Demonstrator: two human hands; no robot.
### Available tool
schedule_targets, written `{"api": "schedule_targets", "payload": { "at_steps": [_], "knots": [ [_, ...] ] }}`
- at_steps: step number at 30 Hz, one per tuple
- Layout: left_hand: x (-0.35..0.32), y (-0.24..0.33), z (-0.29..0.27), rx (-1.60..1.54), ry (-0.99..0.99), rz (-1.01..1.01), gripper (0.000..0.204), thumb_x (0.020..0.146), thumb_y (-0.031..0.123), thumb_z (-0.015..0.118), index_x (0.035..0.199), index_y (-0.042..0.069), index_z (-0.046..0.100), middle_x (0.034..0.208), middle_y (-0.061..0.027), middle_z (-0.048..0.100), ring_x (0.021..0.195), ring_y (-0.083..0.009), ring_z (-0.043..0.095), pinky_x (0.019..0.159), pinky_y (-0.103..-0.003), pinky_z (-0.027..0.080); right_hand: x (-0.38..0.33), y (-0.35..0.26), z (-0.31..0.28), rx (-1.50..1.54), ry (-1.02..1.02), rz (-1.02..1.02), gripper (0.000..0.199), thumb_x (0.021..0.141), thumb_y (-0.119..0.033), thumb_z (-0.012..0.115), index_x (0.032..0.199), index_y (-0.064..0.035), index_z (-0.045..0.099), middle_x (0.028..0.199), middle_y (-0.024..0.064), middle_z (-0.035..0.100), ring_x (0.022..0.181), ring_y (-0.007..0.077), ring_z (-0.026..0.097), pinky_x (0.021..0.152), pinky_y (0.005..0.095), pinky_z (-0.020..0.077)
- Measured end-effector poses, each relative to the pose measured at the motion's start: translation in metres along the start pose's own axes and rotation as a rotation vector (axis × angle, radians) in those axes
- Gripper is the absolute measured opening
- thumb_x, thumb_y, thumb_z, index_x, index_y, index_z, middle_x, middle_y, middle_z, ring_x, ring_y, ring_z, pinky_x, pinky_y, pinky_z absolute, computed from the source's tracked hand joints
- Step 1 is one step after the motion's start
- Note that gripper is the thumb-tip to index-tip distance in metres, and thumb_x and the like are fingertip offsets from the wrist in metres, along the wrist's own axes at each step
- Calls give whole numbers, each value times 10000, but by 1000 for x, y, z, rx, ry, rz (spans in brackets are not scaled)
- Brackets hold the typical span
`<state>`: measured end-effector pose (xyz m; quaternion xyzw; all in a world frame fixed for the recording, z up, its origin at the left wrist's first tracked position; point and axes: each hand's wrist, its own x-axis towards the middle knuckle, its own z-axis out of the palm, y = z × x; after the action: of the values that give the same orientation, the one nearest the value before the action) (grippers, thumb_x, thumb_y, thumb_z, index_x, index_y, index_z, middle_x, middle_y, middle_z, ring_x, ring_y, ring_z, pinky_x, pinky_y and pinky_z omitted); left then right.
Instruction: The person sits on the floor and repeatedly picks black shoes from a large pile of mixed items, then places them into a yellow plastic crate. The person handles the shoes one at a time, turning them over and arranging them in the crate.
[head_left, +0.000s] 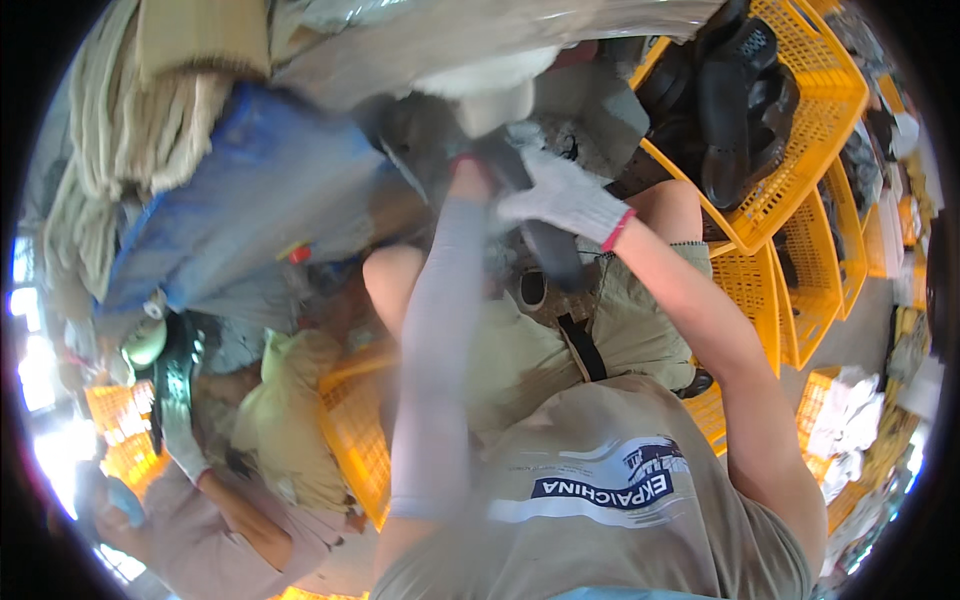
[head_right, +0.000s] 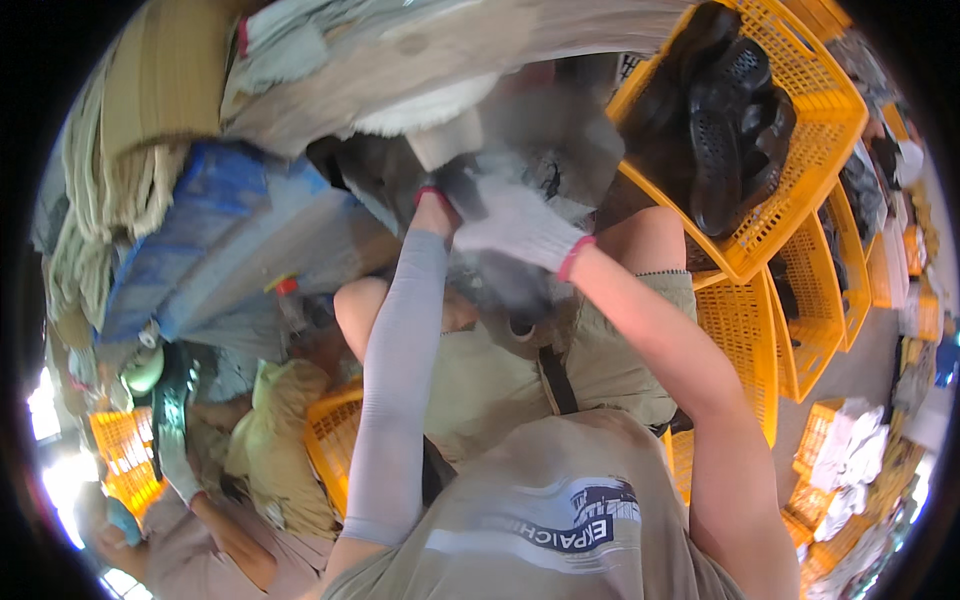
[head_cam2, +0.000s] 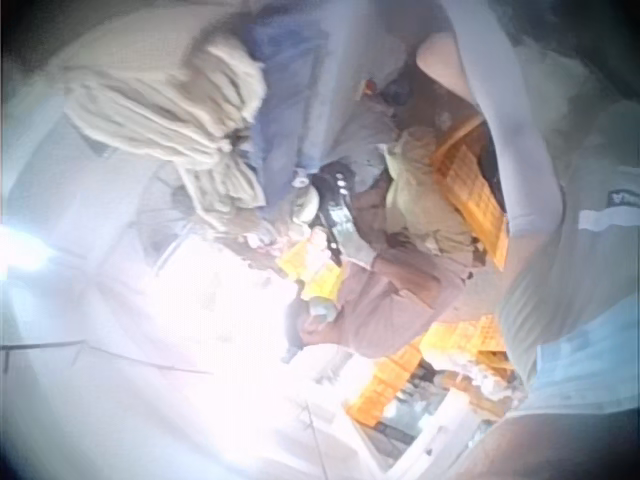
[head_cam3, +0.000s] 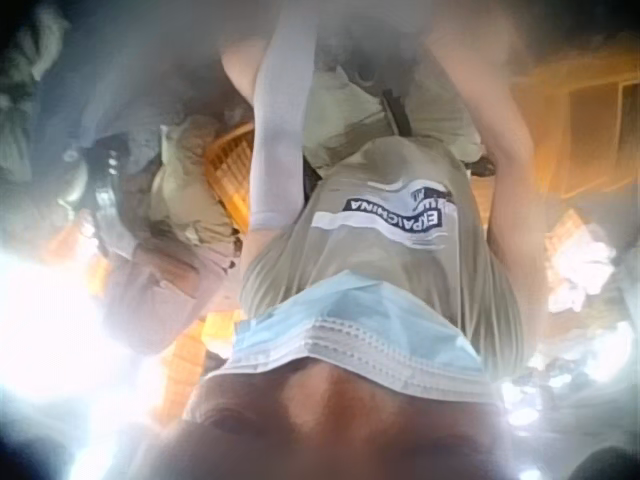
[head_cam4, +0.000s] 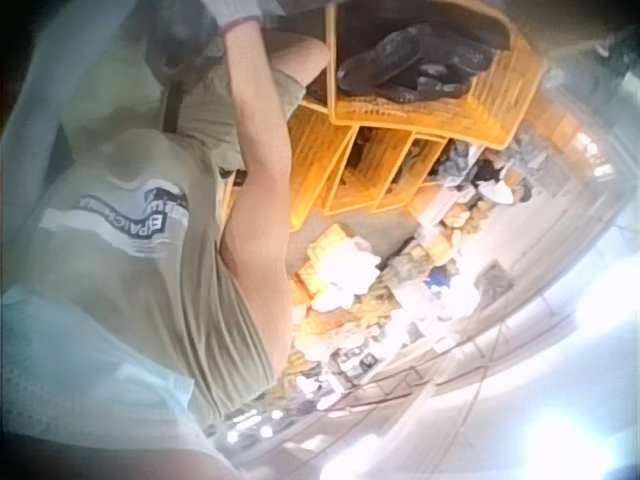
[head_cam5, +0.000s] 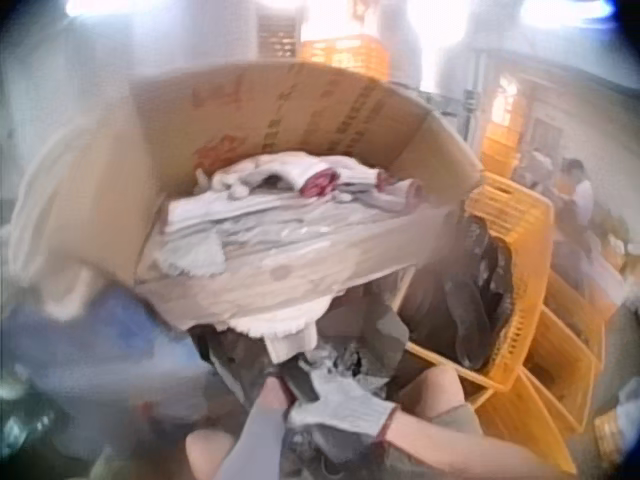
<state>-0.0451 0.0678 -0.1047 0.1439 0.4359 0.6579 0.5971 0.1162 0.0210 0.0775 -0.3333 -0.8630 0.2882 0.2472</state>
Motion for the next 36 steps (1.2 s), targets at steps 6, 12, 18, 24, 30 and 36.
{"api": "schedule_targets", "payload": {
  "at_steps": [6,12,18,24,30,36],
  "knots": [
    [-54,-21,34,-382,203,-71,441,1169,392,529,1451,68,629,1341,-104,712,1197,-247,672,1004,-349,576,-41,9,-18,146,-156,214,406,827,-287,798,1150,-46,744,1021,182,750,959,358,732,819,455,569],
    [-136,4,124,-23,-40,153,492,1115,550,534,1239,81,615,1008,-104,695,758,-229,638,647,-317,549,-127,24,-120,185,-222,114,376,888,-255,764,1222,-83,762,1087,125,776,1080,335,741,919,427,577],
    [-227,-123,259,-20,-130,-410,406,1139,443,548,1303,82,632,1117,-65,723,963,-165,700,857,-350,585,-120,215,-302,-1148,376,-107,206,1018,-105,647,1174,-42,766,1228,164,785,1177,293,737,992,368,612],
    [-173,-83,215,89,-361,-331,563,1191,407,477,1451,-82,581,1219,-142,732,1085,-223,728,998,-400,607,-168,352,-224,-485,467,839,485,870,-230,738,1331,-86,781,1176,224,794,1154,415,730,1027,489,568],
    [-130,-41,233,61,-364,-432,626,1165,472,527,1495,-58,579,1277,-138,684,1136,-216,680,994,-358,602,-170,150,-191,-683,83,56,193,806,-166,679,982,-98,717,892,94,702,888,329,699,743,450,563],
    [-173,-52,202,150,-254,-253,536,1127,462,619,1428,20,663,1367,-116,713,1254,-280,666,1121,-418,526,-181,34,-143,-521,285,-106,382,935,-126,672,1311,-58,654,1104,132,664,1051,340,665,939,465,537]
  ]
}}
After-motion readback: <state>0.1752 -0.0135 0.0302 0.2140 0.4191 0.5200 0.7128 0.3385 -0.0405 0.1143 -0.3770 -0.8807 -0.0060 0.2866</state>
